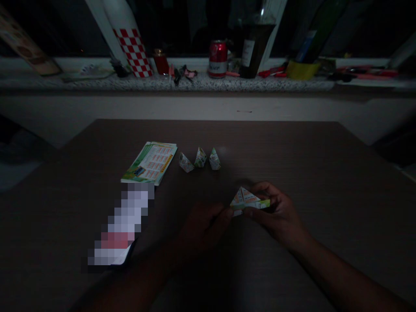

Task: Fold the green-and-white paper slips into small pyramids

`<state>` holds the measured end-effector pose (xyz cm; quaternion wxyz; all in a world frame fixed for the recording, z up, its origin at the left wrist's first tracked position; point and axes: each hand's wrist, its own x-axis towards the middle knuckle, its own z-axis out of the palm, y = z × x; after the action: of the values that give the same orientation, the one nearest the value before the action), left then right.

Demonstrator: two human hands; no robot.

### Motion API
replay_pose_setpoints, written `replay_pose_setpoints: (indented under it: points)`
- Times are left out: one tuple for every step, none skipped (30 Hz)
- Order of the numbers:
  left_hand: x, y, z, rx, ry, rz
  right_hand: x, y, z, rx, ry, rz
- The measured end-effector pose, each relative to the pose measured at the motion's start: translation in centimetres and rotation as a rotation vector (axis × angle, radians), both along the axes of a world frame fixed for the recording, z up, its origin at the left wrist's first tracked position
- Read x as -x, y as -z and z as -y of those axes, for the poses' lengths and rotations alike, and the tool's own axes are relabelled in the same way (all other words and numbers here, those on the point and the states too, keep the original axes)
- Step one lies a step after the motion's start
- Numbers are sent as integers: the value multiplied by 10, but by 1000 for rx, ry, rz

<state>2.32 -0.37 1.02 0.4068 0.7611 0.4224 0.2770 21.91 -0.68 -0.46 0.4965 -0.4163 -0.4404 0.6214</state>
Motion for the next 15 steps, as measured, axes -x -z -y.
replay_pose_setpoints:
  points:
    - [0, 1, 0, 19, 1, 15, 0, 0, 0, 0, -9, -16]
    - [1, 2, 1, 45, 2, 24, -1, 0, 0, -1, -17, -27]
    - [1, 2, 1, 75, 10, 32, -1, -1, 0, -3, -21, -34]
    - [2, 3, 1, 103, 21, 45, -2, -1, 0, -6, -21, -39]
    - [3, 3, 1, 124, 32, 61, -2, -2, 0, -8, -17, -41]
    - [5, 4, 1, 135, 39, 81, -3, -2, 0, -10, -14, -39]
    - [6, 4, 0, 133, 37, 102, -4, -2, 0, -11, -10, -31]
    - [8, 4, 0, 125, 30, 118, -4, -2, 0, -12, -8, -22]
    - [9, 4, -1, 111, 19, 126, -4, -2, 0, -13, -7, -12]
    - [10, 4, -2, 95, 9, 123, -5, -2, 0, -14, -6, 1]
    - [10, 3, -2, 80, -1, 115, -5, -2, 0, -17, -2, 13]
    - [10, 3, -3, 63, -15, 102, -4, -1, 0, -19, 4, 22]
    - [9, 3, -3, 46, -29, 84, -4, -1, 0, -22, 8, 27]
    - [8, 3, -3, 30, -48, 66, -3, -1, 0, -24, 9, 31]
    - [7, 3, -3, 16, -68, 50, -3, -1, 0, -24, 7, 34]
